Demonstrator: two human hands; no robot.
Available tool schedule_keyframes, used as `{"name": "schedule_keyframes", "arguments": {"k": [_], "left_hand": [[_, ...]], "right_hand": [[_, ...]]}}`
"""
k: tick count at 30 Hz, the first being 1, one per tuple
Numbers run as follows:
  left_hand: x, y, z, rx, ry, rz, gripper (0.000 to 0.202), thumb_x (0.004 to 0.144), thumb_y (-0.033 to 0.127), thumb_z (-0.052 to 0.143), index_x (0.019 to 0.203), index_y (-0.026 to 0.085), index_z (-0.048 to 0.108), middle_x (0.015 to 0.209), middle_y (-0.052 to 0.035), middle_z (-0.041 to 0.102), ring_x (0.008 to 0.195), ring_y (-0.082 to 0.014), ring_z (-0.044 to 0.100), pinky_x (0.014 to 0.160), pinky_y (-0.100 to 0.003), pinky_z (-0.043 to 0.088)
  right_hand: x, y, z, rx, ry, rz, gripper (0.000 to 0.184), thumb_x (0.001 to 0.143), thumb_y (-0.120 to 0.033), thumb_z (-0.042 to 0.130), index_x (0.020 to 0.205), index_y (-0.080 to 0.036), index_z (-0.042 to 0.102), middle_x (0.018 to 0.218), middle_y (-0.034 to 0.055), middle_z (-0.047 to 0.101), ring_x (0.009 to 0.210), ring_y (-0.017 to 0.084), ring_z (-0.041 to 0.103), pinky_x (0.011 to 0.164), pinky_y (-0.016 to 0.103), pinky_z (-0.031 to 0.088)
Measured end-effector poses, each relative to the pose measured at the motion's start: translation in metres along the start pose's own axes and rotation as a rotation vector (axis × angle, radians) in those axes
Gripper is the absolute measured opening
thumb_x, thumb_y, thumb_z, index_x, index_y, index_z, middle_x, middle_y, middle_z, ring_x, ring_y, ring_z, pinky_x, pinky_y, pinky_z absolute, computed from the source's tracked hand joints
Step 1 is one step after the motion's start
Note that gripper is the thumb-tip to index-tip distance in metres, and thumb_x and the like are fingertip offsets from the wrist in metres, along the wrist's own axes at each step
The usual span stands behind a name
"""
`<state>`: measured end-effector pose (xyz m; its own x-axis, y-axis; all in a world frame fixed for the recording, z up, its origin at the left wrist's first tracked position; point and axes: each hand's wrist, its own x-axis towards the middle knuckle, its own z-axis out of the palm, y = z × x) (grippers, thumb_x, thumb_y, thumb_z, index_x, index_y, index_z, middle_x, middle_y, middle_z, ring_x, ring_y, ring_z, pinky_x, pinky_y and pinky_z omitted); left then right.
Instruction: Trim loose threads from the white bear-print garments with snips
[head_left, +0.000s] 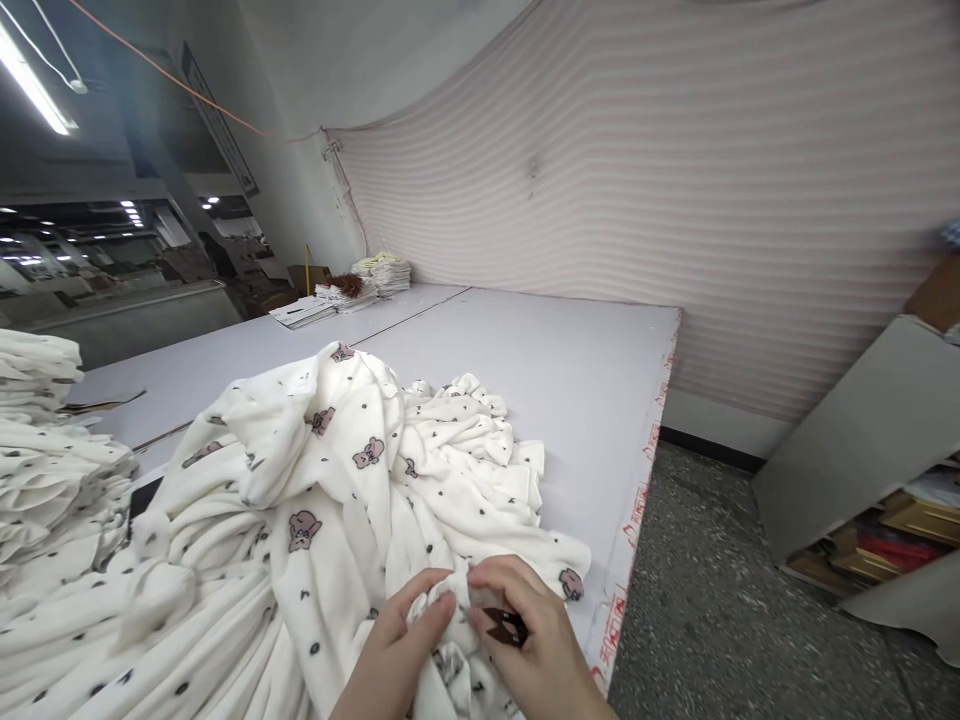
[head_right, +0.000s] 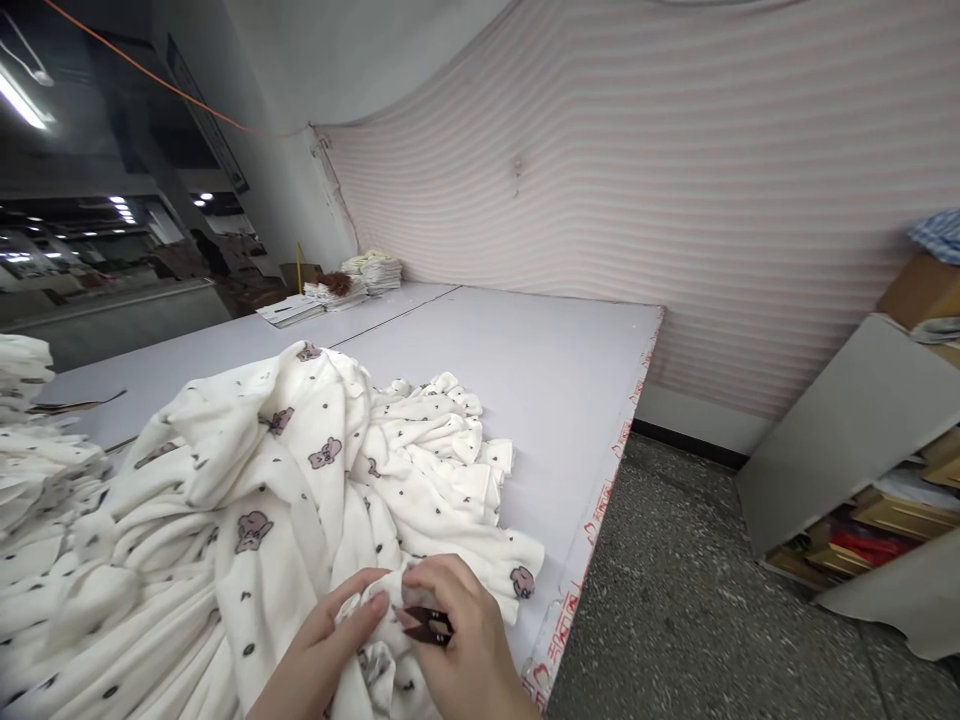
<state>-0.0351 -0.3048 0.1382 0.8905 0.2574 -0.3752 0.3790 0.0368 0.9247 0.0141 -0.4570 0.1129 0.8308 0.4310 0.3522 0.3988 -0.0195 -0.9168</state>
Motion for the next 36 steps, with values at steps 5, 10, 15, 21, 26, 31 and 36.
{"name": "schedule_keyframes", "arguments": {"k": [5, 10, 15, 21, 26, 31, 36], "left_hand": [[-0.001, 0.006, -0.002, 0.05, -0.06, -0.008, 0.049, 0.069, 0.063, 0.065, 0.091, 0.018, 0.068, 0.08, -0.0031, 0.068, 0.092, -0.0261, 0.061, 0.085, -0.033, 0.048], [0.001, 0.006, -0.004, 0.159, -0.135, 0.034, 0.044, 0.075, 0.062, 0.06, 0.077, 0.018, 0.062, 0.069, 0.001, 0.056, 0.074, -0.0192, 0.055, 0.071, -0.028, 0.046], [-0.001, 0.007, -0.007, 0.28, -0.105, 0.15, 0.038, 0.076, 0.056, 0.061, 0.087, 0.02, 0.063, 0.068, 0.0054, 0.048, 0.055, -0.0097, 0.038, 0.053, -0.02, 0.034], [-0.003, 0.003, -0.007, 0.134, -0.077, 0.105, 0.039, 0.075, 0.056, 0.063, 0.088, 0.019, 0.062, 0.07, 0.0036, 0.055, 0.062, -0.0125, 0.047, 0.057, -0.02, 0.038], [-0.005, -0.002, -0.005, 0.212, -0.05, 0.216, 0.035, 0.077, 0.053, 0.061, 0.085, 0.02, 0.064, 0.08, -0.0002, 0.063, 0.077, -0.019, 0.055, 0.068, -0.024, 0.044], [-0.005, -0.002, -0.01, 0.19, -0.081, 0.167, 0.035, 0.077, 0.054, 0.061, 0.085, 0.02, 0.063, 0.073, 0.0019, 0.059, 0.069, -0.016, 0.054, 0.061, -0.021, 0.042], [-0.008, -0.001, -0.008, 0.233, -0.059, 0.197, 0.034, 0.076, 0.052, 0.062, 0.087, 0.02, 0.064, 0.084, -0.0011, 0.064, 0.079, -0.0192, 0.057, 0.066, -0.023, 0.045]], "right_hand": [[-0.002, 0.007, 0.006, -0.007, 0.007, 0.094, 0.01, 0.082, -0.014, 0.06, 0.088, -0.022, 0.061, 0.083, 0.0002, 0.061, 0.073, 0.015, 0.058, 0.065, 0.022, 0.045], [-0.006, 0.016, 0.011, -0.184, 0.005, -0.072, 0.026, 0.077, -0.007, 0.046, 0.095, -0.021, 0.058, 0.077, 0.0008, 0.062, 0.067, 0.017, 0.057, 0.061, 0.025, 0.041], [-0.006, 0.015, 0.02, -0.039, 0.029, 0.136, 0.008, 0.091, -0.022, 0.043, 0.087, -0.021, 0.05, 0.063, -0.0044, 0.05, 0.055, 0.013, 0.048, 0.054, 0.022, 0.037], [-0.008, 0.005, 0.011, 0.062, 0.06, 0.193, 0.016, 0.086, -0.034, 0.057, 0.092, -0.02, 0.062, 0.082, 0.0023, 0.06, 0.078, 0.018, 0.06, 0.069, 0.025, 0.045], [-0.01, 0.0, 0.006, -0.033, -0.013, 0.209, 0.014, 0.083, -0.028, 0.063, 0.09, -0.023, 0.074, 0.075, 0.0022, 0.065, 0.072, 0.019, 0.062, 0.063, 0.024, 0.044], [-0.008, 0.002, 0.006, 0.044, -0.06, 0.221, 0.016, 0.082, -0.03, 0.066, 0.092, -0.024, 0.077, 0.079, 0.0035, 0.07, 0.077, 0.021, 0.065, 0.069, 0.027, 0.048], [-0.008, -0.001, 0.004, 0.026, -0.07, 0.216, 0.016, 0.083, -0.027, 0.065, 0.094, -0.022, 0.076, 0.081, 0.0047, 0.07, 0.079, 0.021, 0.065, 0.071, 0.029, 0.048]]}}
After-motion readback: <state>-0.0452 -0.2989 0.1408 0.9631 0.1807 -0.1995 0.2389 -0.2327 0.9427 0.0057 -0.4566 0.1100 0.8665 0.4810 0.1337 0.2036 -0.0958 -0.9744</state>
